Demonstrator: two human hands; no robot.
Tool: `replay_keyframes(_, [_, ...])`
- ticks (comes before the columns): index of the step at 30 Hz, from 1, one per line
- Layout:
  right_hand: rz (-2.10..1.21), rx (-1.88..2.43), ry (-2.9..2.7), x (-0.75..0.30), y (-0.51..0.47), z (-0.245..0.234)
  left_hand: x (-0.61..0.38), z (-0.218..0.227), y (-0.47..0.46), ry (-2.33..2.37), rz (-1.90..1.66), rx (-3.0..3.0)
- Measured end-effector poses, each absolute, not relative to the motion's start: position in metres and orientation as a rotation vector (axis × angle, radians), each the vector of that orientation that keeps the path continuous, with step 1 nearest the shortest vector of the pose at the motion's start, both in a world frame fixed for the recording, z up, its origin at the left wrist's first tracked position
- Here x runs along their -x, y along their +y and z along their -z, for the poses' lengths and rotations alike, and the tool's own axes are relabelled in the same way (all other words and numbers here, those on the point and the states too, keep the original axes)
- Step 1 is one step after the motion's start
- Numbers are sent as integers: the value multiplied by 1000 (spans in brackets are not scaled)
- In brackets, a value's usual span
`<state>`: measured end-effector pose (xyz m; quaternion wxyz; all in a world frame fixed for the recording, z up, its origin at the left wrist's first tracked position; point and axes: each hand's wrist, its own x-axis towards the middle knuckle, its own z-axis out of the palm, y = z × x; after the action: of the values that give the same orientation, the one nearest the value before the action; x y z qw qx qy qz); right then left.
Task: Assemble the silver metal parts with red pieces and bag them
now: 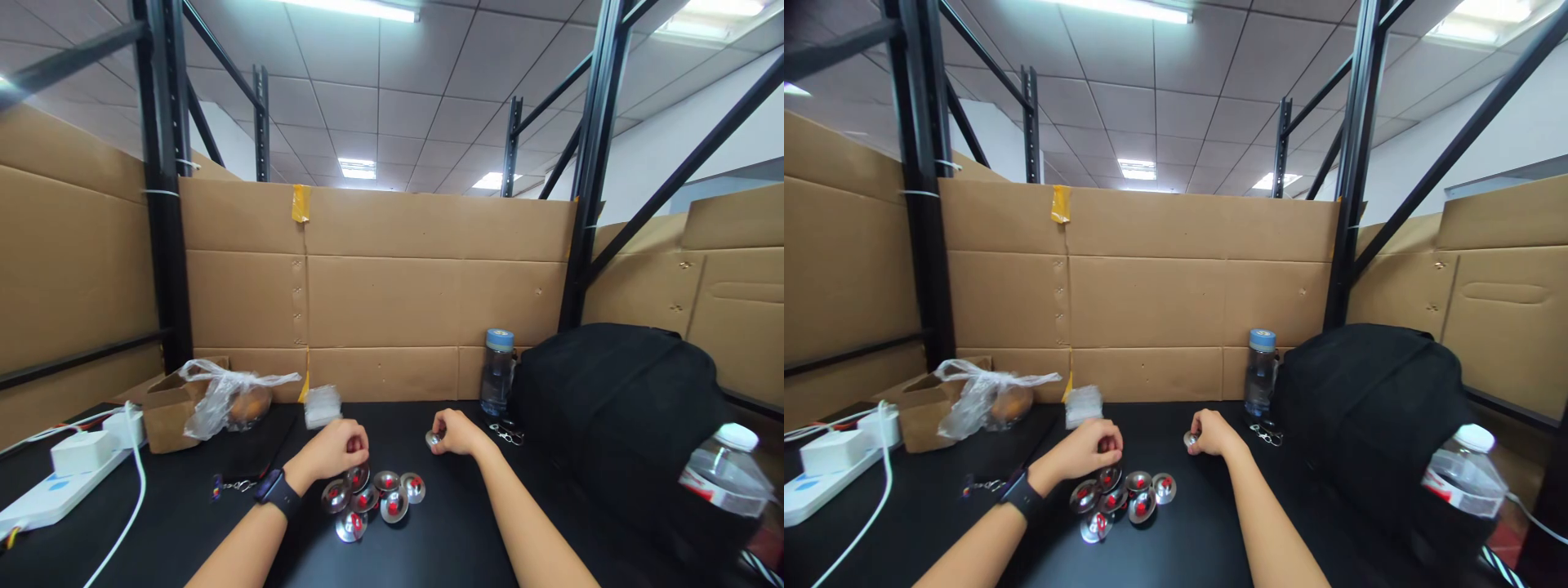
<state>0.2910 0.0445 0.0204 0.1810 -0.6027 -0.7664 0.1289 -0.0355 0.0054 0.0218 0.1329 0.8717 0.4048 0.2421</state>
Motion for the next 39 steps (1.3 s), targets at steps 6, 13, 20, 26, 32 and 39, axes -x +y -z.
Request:
replay_keyframes(6, [-321,1632,-2233,-288,42,-19,30,-22,-3,1021,-423,-2469])
replay_keyframes(13, [-209,1416,-2149,-275,36,-26,28,-26,-5,1028,-571,-2509])
replay_keyframes(20, [-474,880,-2138,-219,8,-32,13,-32,-6,1162,-1153,-2258])
replay_keyframes(26, [-408,888,-2102,-181,-6,-23,-4,-18,1,1078,-1367,-1827])
replay_keyframes(32, [-789,829,-1910,-186,-3,-19,-6,-15,6,739,-1258,-1553])
replay_keyframes(39, [-1004,725,-1914,-188,-3,-18,-5,-7,10,763,-1236,-1572])
